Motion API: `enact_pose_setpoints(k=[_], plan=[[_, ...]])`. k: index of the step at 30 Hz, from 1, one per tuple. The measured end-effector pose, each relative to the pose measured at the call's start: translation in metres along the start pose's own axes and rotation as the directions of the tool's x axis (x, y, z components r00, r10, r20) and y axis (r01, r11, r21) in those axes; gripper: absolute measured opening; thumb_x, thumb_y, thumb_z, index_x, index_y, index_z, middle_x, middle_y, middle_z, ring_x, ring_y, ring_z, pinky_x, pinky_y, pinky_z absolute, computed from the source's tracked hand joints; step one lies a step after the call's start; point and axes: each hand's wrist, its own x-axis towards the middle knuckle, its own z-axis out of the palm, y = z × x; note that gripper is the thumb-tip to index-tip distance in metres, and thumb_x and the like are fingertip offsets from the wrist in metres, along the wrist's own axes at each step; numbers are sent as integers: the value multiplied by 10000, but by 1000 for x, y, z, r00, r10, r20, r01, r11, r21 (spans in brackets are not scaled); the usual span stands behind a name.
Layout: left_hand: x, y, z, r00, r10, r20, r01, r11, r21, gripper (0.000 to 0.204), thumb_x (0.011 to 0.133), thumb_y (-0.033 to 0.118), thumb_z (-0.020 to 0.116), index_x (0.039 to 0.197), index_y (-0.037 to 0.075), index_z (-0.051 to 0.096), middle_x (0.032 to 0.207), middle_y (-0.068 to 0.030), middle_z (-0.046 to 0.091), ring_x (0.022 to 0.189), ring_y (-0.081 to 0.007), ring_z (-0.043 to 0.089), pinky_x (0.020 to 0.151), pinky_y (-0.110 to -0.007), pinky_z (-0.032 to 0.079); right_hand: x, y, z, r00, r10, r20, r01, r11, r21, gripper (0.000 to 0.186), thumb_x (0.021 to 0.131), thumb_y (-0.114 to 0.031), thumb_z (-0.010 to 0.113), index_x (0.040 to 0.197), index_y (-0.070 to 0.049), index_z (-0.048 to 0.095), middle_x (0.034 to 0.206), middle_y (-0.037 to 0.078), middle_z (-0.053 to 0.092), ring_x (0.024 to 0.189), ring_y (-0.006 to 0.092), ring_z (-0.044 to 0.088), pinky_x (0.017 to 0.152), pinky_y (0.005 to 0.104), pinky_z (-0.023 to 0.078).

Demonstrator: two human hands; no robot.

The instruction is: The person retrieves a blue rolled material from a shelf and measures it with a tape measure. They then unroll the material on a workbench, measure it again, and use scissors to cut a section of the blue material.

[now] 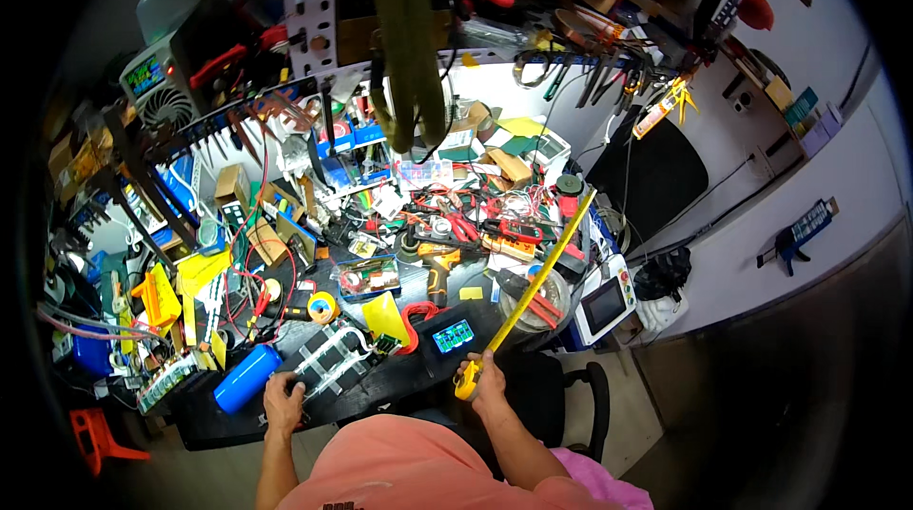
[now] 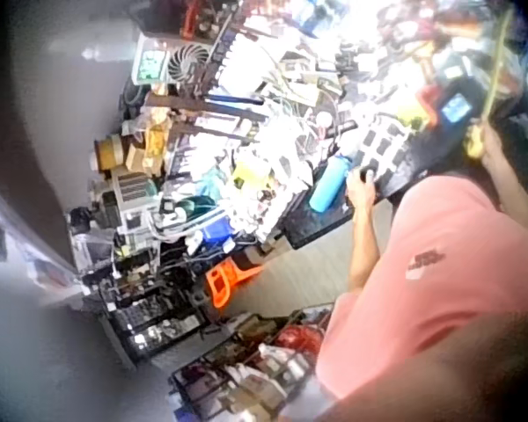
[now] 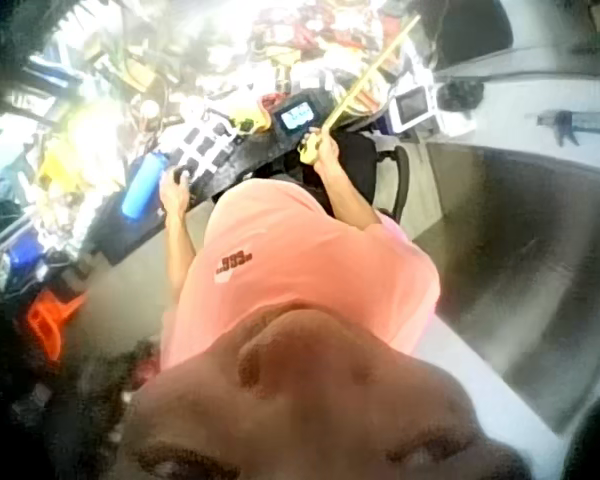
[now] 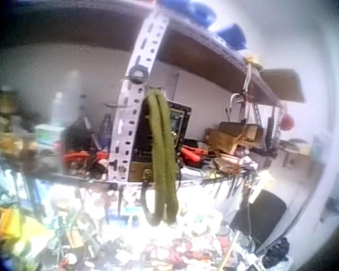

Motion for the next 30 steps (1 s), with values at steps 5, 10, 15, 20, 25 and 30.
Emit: enact_pose_setpoints(k=[5, 10, 15, 20, 25, 30], plan=[[11, -16, -32, 996, -56, -69, 58, 998, 26, 236, 910, 176, 735, 1097, 34, 709, 1062, -161, 703, 1016, -367, 674, 894, -466, 538, -4, 7, 7, 992, 9, 123, -18, 997, 68, 541, 1138, -496, 435, 1113, 10, 623, 884, 135, 649, 778, 283, 642, 753, 441, 564], [-1, -64, -86, 959, 87, -271, -18, 969, 247, 267, 910, 200, 735, 1127, 46, 710, 1122, -178, 701, 1081, -415, 638, 942, -509, 522, -41, 35, -6, 999, 0, 38, 5, 994, -112, 564, 1135, -523, 435, 1201, 1, 634, 1009, 154, 685, 899, 301, 675, 863, 433, 569], [-14, -98, -112, 982, -59, -182, 115, 944, 310, 425, 882, 178, 756, 1274, 35, 676, 1379, -164, 629, 1294, -393, 569, 1084, -498, 494, -74, 62, -10, 997, -17, 81, 45, 932, -359, 554, 1110, -511, 524, 1193, 18, 667, 940, 144, 714, 846, 255, 694, 809, 380, 567], [4, -120, -115, 998, 36, 58, -60, 871, 488, 737, 782, 222, 848, 1433, 32, 562, 1457, -176, 560, 1362, -376, 510, 1129, -504, 447, -112, 91, -14, 992, -23, 126, 92, 811, -578, 474, 1114, -449, 561, 1113, 0, 713, 892, 97, 727, 803, 185, 683, 769, 317, 552], [39, -125, -103, 953, -46, 298, -157, 767, 623, 968, 745, 295, 892, 1557, 28, 438, 1334, -167, 575, 1284, -360, 552, 1093, -494, 452, -150, 115, -20, 989, -38, 146, 127, 737, -664, 429, 1123, -416, 554, 1083, -32, 741, 860, 54, 724, 717, 119, 650, 662, 271, 530], [54, -151, -101, 944, 85, 320, -257, 797, 546, 794, 729, 293, 868, 1401, 47, 522, 1243, -175, 624, 1175, -381, 624, 999, -510, 525, -178, 132, -22, 994, -63, 84, 101, 788, -607, 491, 1114, -455, 548, 1104, 4, 722, 871, 89, 726, 772, 182, 681, 716, 306, 543]])
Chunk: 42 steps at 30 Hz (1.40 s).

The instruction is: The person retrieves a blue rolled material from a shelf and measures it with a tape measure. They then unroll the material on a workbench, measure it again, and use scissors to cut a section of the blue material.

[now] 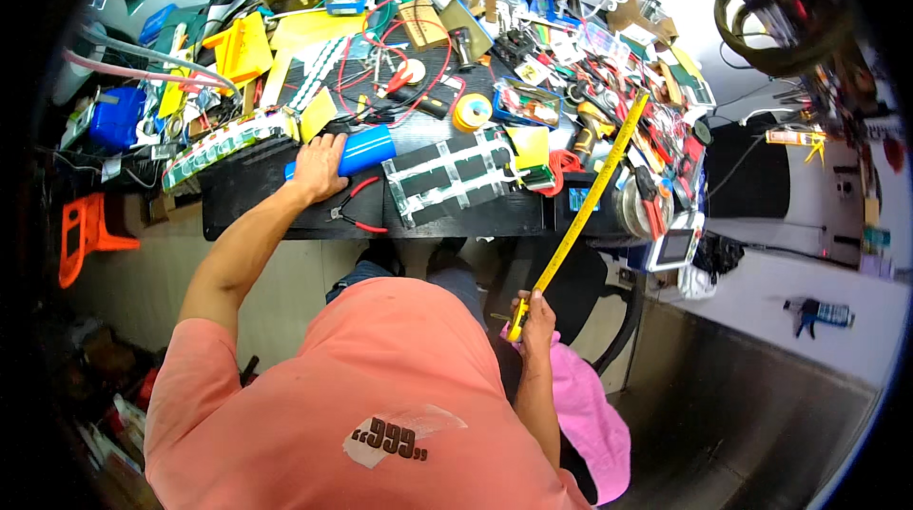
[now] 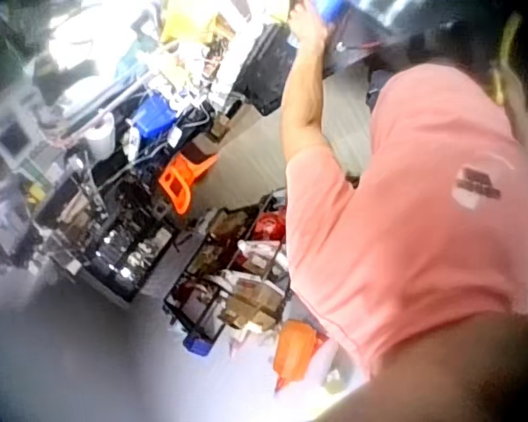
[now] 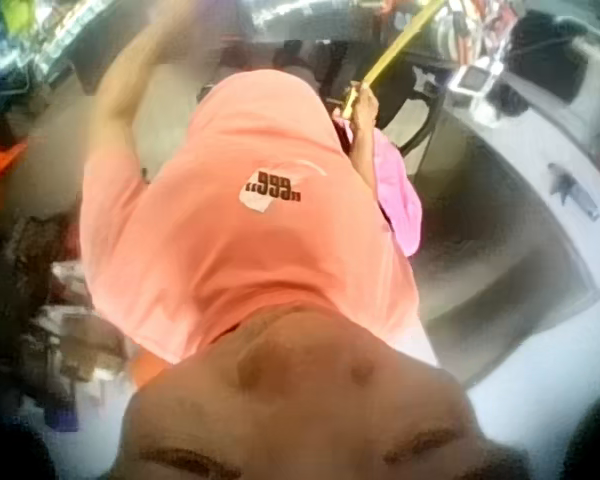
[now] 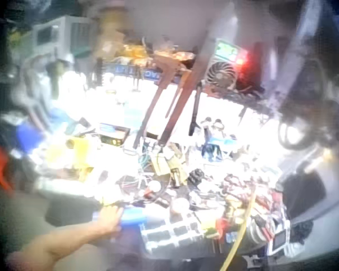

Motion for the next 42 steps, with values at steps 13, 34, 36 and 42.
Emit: enact_pose_setpoints(k=[13, 34, 36, 42], plan=[[-103, -3, -68, 895, 86, 437, 433, 63, -899, 776, 764, 305, 863, 1409, -4, 560, 1181, -152, 697, 1012, -252, 706, 891, -436, 605, 41, 22, 51, 982, 179, -61, -103, 777, 622, 523, 1129, -485, 483, 1162, 14, 637, 924, 177, 673, 783, 316, 670, 766, 442, 594], [-213, 11, -79, 899, -195, 392, 390, -51, -919, 1112, 682, 430, 952, 1563, 16, 415, 1350, -200, 638, 1207, -314, 653, 1014, -469, 554, 18, -70, 132, 909, -65, 411, 39, 997, 72, 366, 1002, -304, 770, 1223, -34, 660, 856, 34, 649, 721, 153, 647, 613, 329, 562], [-205, 16, -81, 907, -104, 408, 420, 165, -892, 1100, 677, 435, 947, 1558, 27, 430, 1343, -217, 647, 1210, -329, 658, 1015, -474, 552, 20, -79, 131, 853, 41, 520, -48, 999, 0, 383, 997, -273, 767, 1263, -16, 669, 892, 45, 667, 793, 155, 666, 727, 316, 562], [-190, 53, -94, 854, 95, 511, 426, 437, -792, 1086, 673, 412, 948, 1571, 63, 447, 1350, -197, 666, 1238, -324, 653, 1074, -447, 518, -6, -132, 125, 812, -4, 584, 153, 967, -206, 995, 974, -139, 737, 1686, 6, 57, 966, 132, 750, 862, 176, 712, 806, 331, 564]])
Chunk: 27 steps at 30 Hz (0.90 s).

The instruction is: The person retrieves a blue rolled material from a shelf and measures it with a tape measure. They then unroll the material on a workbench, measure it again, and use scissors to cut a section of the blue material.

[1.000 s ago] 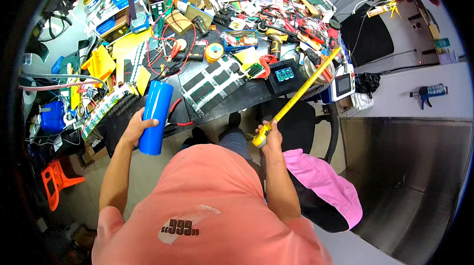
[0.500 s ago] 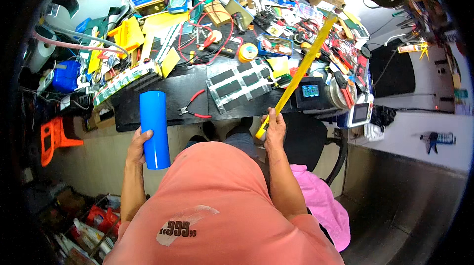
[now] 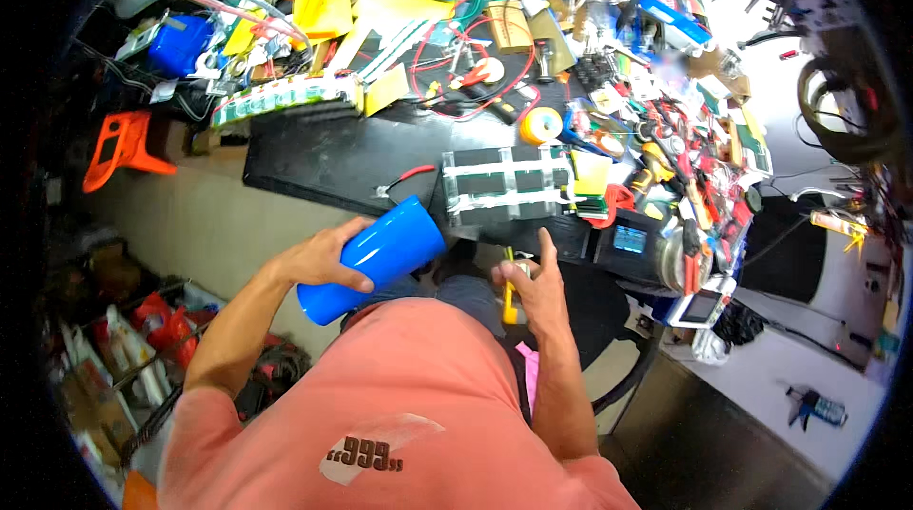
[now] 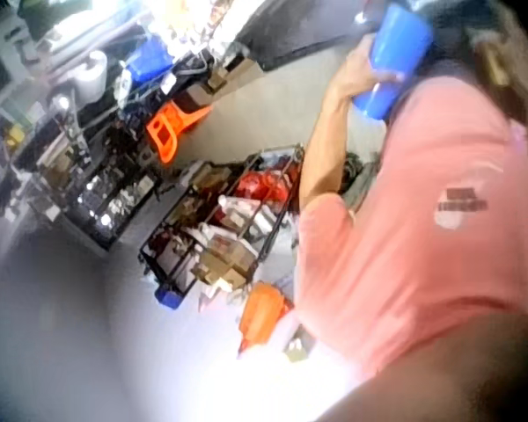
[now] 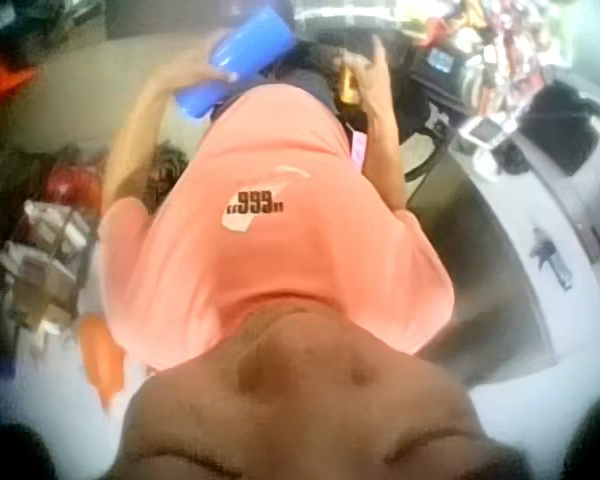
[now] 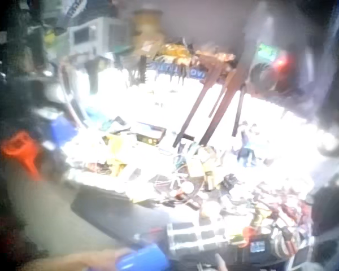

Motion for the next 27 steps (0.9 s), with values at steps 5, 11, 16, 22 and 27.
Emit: enact_pose_setpoints(k=[5, 11, 16, 22, 27], plan=[[18, 32, 20, 991, 93, 100, -98, 994, 50, 1055, 703, 428, 945, 1568, 82, 449, 1362, -213, 664, 1251, -345, 653, 1079, -464, 514, 1, -21, 7, 931, -74, 358, 176, 949, -260, 476, 989, -52, 632, 1455, 5, 555, 919, 92, 725, 856, 153, 689, 818, 307, 556], [34, 77, 31, 956, 63, 286, -175, 905, 389, 988, 731, 438, 910, 1535, 85, 457, 1235, -259, 718, 1125, -423, 709, 992, -477, 546, 20, -95, 2, 846, -151, 511, 463, 685, -563, 479, 800, -262, 910, 1184, -42, 726, 1172, 134, 733, 1050, 298, 721, 930, 391, 564], [56, 119, 39, 862, 0, 507, -333, 755, 565, 961, 726, 428, 905, 1504, 68, 471, 1201, -273, 721, 1094, -457, 699, 932, -496, 546, 55, -107, 8, 566, 198, 800, 732, 325, -599, 768, 751, -445, 924, 1364, -62, 664, 1308, 164, 686, 1190, 373, 667, 1041, 435, 525], [89, 162, 52, 770, -191, 608, -346, 677, 650, 952, 729, 412, 918, 1506, 33, 520, 1277, -276, 698, 1176, -441, 673, 978, -488, 534, 83, -90, 25, 280, 550, 787, 481, 629, -610, 884, 696, -409, 974, 1420, -26, 641, 1322, 172, 730, 1227, 297, 678, 1059, 367, 503], [85, 203, 13, 839, -231, 493, -166, 755, 635, 727, 812, 419, 872, 1368, 8, 648, 1326, -202, 707, 1204, -321, 692, 988, -427, 561, 92, -38, 3, 249, 347, 904, 162, 905, -392, 734, 710, -147, 975, 1369, -5, 684, 1257, 88, 753, 1169, 191, 669, 1065, 348, 506]])
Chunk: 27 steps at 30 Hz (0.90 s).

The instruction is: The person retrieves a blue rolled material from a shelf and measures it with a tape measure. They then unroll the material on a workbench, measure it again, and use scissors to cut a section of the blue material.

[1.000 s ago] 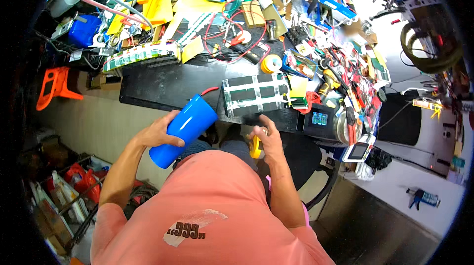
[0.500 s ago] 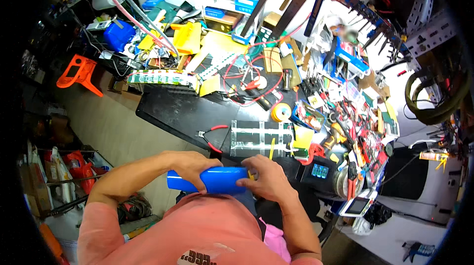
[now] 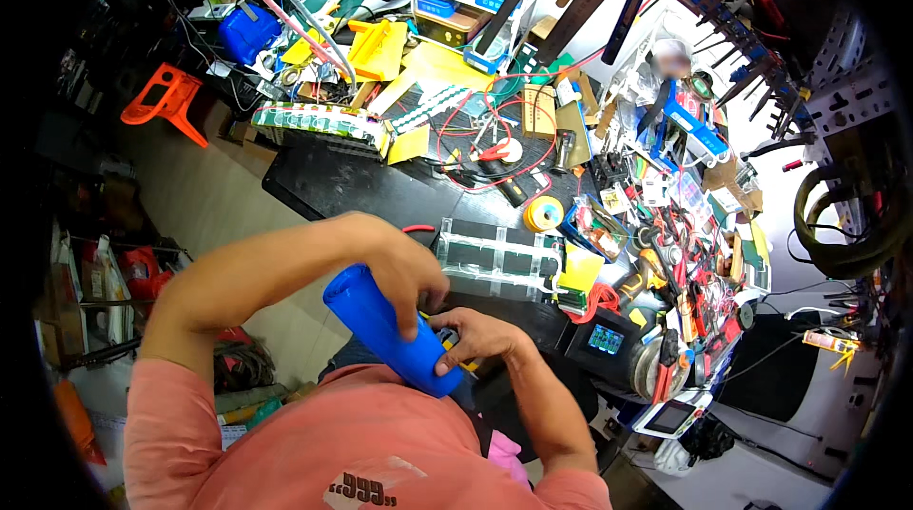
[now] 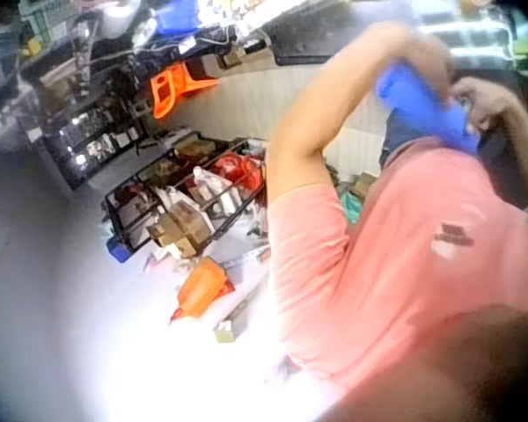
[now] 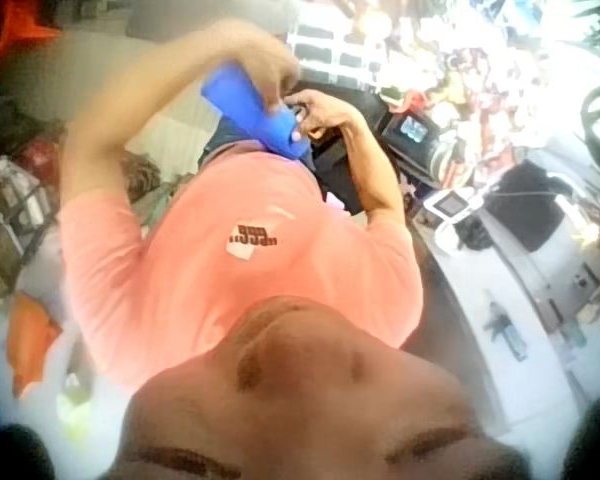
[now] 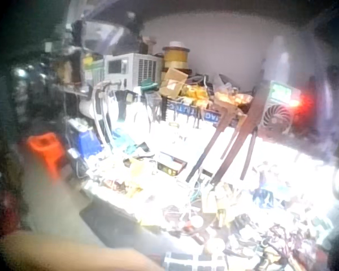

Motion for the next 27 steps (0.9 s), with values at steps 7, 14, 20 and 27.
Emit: enact_pose_setpoints(k=[7, 14, 20, 27], plan=[[11, -92, 109, 426, -151, -892, -873, 190, -449, 408, 919, 348, 805, 1165, 68, 639, 1344, -161, 688, 1159, -210, 667, 967, -348, 542, -9, 40, -13, 986, -92, -140, 119, 973, 199, 623, 741, -151, 955, 1309, -19, 735, 1242, 63, 755, 1141, 160, 660, 1064, 342, 493], [25, -142, 89, 539, -148, -829, -825, 103, -555, 334, 888, 306, 796, 1093, 74, 669, 920, -4, 679, 788, -70, 621, 684, -214, 489, 27, -21, 19, 982, 52, -179, -22, 986, 168, 705, 689, -288, 980, 1292, -54, 699, 1062, 36, 721, 842, 146, 666, 676, 301, 551], [17, -184, 88, 641, -18, -767, -767, 37, -641, 522, 782, 347, 858, 1121, -15, 694, 1058, -103, 721, 941, -186, 708, 866, -343, 603, 64, -35, 30, 968, 130, -215, -84, 974, 211, 805, 741, -295, 964, 1428, -45, 627, 1172, 99, 715, 998, 190, 691, 860, 319, 576], [-15, -230, 82, 630, 77, -773, -777, 90, -623, 684, 736, 391, 911, 1231, -38, 716, 1094, -111, 745, 983, -206, 718, 907, -357, 595, 109, -52, 53, 917, 34, -398, 223, 783, 580, 635, 824, -214, 873, 1387, -20, 650, 1137, 80, 731, 988, 178, 700, 888, 301, 561]])
